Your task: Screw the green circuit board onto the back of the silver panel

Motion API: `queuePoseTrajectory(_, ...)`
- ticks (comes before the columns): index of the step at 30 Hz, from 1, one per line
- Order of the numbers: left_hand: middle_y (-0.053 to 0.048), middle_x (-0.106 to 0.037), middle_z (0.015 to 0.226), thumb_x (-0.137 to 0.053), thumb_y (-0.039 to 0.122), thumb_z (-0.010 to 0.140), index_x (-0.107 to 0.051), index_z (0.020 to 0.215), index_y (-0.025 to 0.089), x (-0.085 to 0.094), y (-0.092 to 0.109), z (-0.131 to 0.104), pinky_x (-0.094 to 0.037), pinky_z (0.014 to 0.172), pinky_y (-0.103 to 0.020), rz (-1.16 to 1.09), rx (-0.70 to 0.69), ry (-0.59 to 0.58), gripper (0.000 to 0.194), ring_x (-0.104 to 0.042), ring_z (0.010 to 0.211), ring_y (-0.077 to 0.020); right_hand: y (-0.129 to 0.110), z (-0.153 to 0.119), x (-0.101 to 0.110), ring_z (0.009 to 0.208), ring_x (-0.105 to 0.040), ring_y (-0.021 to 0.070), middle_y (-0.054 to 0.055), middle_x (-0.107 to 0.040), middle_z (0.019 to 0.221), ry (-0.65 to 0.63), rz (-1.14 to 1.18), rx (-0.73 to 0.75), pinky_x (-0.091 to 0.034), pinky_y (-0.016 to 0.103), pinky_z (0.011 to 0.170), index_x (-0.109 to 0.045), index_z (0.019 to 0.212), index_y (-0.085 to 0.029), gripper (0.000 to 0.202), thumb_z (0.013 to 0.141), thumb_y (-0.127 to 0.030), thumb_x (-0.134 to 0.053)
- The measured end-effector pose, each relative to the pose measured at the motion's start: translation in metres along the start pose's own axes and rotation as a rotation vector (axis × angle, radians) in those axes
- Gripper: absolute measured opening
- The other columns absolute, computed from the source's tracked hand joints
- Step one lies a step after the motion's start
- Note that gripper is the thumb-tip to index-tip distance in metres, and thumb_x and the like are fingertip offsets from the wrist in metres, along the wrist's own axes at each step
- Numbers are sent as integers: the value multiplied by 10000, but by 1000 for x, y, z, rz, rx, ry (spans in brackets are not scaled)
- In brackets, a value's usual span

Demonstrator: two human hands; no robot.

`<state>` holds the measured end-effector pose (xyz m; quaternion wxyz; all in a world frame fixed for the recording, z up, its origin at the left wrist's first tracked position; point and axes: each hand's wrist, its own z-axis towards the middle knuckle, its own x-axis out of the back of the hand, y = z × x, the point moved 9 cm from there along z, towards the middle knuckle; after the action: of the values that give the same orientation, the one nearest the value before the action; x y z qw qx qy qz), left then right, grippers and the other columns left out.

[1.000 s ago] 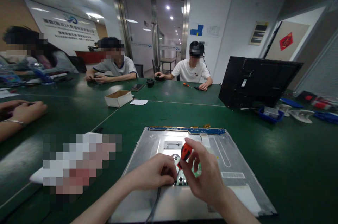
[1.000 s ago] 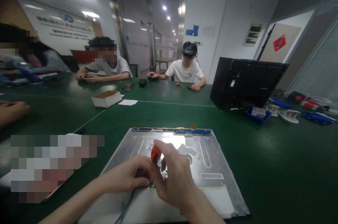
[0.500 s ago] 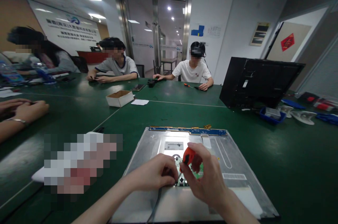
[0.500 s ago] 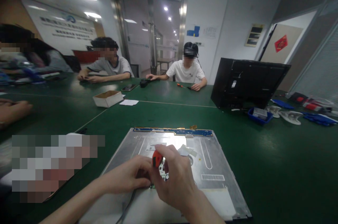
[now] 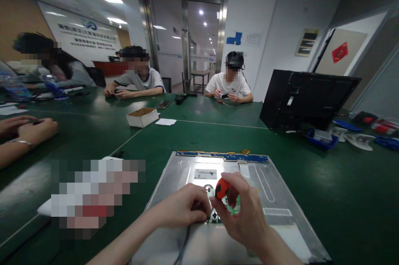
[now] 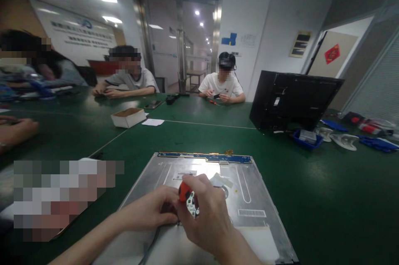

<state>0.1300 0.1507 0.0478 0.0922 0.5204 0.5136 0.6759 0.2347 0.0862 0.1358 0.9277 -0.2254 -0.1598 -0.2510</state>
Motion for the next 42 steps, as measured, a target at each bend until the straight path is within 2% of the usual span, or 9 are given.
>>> queuePoseTrajectory(3,13,-609,778,-641,103,743,-689,737,171,1,0,0,-401,617,-241,18,6,9,84,-555,719,-147,-1,-1,-1,543,-561,133,30,-656,889,-17,8,12,-418,276,457,-425,1303,-223,349,983,-305,-536)
queuePoseTrajectory(7,2,-631,809,-630,105,756,-708,799,170,0,1,-1,-409,628,-243,16,0,10,109,-565,733,-152,-1,-2,-3,571,-594,134,86,-692,1021,-53,-14,-7,-454,297,497,-385,1360,-194,392,978,-227,-465)
queuePoseTrajectory(13,-2,-638,829,-642,111,747,-702,784,169,1,0,0,-416,626,-238,3,6,2,92,-572,739,-149,-2,1,1,519,-549,131,2,-646,815,-4,-73,9,-407,274,476,-444,1281,-226,327,968,-261,-532)
queuePoseTrajectory(20,-9,-653,839,-620,105,750,-711,808,173,0,2,-1,-434,639,-242,-3,-12,6,127,-575,750,-157,-1,-2,-6,588,-595,152,77,-693,996,-108,20,-13,-458,301,512,-361,1425,-200,493,945,-200,-476)
queuePoseTrajectory(27,5,-621,802,-626,73,731,-685,757,168,1,2,-1,-414,622,-236,-8,1,23,114,-564,727,-147,-1,2,-1,521,-533,131,6,-645,820,-13,-40,0,-418,265,470,-437,1333,-244,373,972,-261,-529)
queuePoseTrajectory(30,21,-582,743,-638,88,735,-656,708,166,2,3,0,-399,608,-230,2,-2,27,85,-546,703,-138,-2,1,-3,556,-557,139,33,-665,883,-49,-26,8,-439,270,476,-433,1358,-236,408,971,-305,-543)
queuePoseTrajectory(33,14,-600,756,-629,96,755,-683,753,165,0,4,-1,-405,610,-234,-10,-9,25,88,-547,698,-137,-3,-2,-7,592,-586,144,81,-683,999,-98,24,-9,-479,290,509,-374,1426,-202,471,968,-227,-482)
queuePoseTrajectory(36,-4,-642,819,-626,89,752,-702,803,166,0,2,-1,-418,622,-242,-16,-3,25,120,-566,720,-144,-2,-3,-6,549,-558,132,57,-676,936,-78,37,-18,-468,281,496,-361,1428,-202,473,965,-179,-457)
queuePoseTrajectory(42,15,-621,791,-645,102,758,-670,793,169,0,0,0,-418,634,-241,-34,1,-1,80,-569,734,-149,0,-1,-5,525,-536,124,6,-636,850,-25,14,-20,-428,253,460,-428,1330,-258,365,983,-279,-538)
